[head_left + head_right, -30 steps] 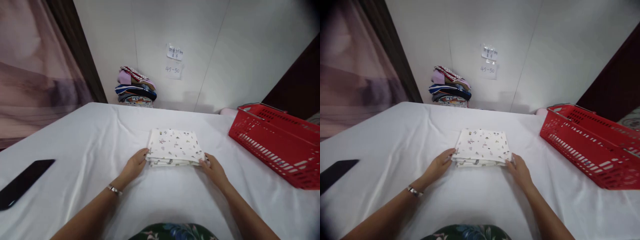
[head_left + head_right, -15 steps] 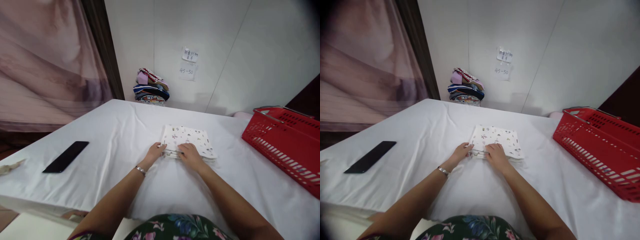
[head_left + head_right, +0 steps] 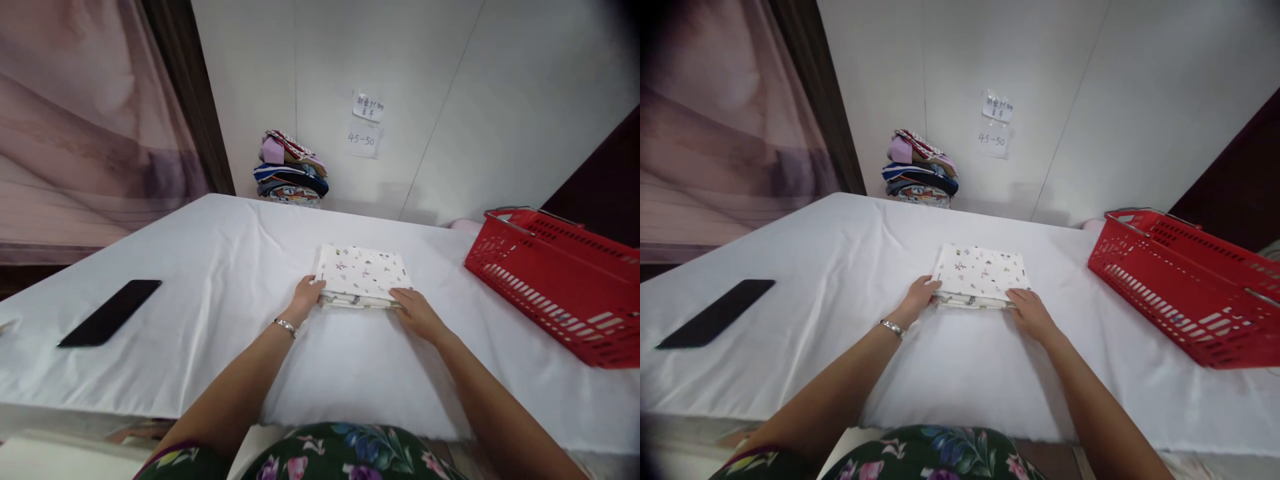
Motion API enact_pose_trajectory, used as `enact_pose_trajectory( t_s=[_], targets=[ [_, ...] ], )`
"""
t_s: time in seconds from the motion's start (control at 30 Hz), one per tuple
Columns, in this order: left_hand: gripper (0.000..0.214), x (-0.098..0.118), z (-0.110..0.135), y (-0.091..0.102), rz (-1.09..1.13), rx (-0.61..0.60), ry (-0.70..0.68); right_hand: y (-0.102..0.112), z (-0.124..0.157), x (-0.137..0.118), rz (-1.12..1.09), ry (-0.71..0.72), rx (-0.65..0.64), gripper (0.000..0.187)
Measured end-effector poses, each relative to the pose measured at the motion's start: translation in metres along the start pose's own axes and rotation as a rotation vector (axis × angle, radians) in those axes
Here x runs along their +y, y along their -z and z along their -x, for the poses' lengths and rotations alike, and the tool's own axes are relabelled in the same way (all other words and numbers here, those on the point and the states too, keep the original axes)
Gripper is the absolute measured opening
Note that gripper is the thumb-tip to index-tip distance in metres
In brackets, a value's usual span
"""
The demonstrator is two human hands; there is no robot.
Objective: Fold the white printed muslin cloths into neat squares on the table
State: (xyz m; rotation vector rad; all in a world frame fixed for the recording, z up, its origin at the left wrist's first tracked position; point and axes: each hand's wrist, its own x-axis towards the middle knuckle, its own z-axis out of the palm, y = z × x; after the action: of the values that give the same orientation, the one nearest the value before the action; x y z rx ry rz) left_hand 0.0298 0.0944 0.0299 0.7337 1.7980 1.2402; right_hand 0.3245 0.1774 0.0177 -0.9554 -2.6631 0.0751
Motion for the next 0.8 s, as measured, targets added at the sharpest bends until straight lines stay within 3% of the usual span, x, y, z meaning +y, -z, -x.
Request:
enact_pose_trajectory(
  t_s=[0.13,0.27,0.53,0.63,0.8],
  targets=[
    [0.046,0.005,0.003,-0.003,-0.021,-0.027,-0.038,0.004,0.002,0.010,0.004,-0.096,0.038,0.041],
    [0.044,-0.003,0.007,-0.005,-0.142,-0.038,-0.051,-0.005,0.009,0.021,0.021,-0.204,0.110,0.040],
    [0.047,-0.012,0.013,-0.003,-0.350,0.051,-0.144,-0.029,0.024,0.020,-0.034,-0.142,0.170,0.041],
    [0.050,-0.018,0.016,0.008,-0.385,0.102,-0.226,-0.028,0.024,0.016,-0.010,-0.123,0.182,0.041],
    [0.034,-0.031,0.026,0.023,-0.568,0.177,-0.342,-0.019,0.016,-0.012,0.104,-0.121,0.148,0.049]
  ],
)
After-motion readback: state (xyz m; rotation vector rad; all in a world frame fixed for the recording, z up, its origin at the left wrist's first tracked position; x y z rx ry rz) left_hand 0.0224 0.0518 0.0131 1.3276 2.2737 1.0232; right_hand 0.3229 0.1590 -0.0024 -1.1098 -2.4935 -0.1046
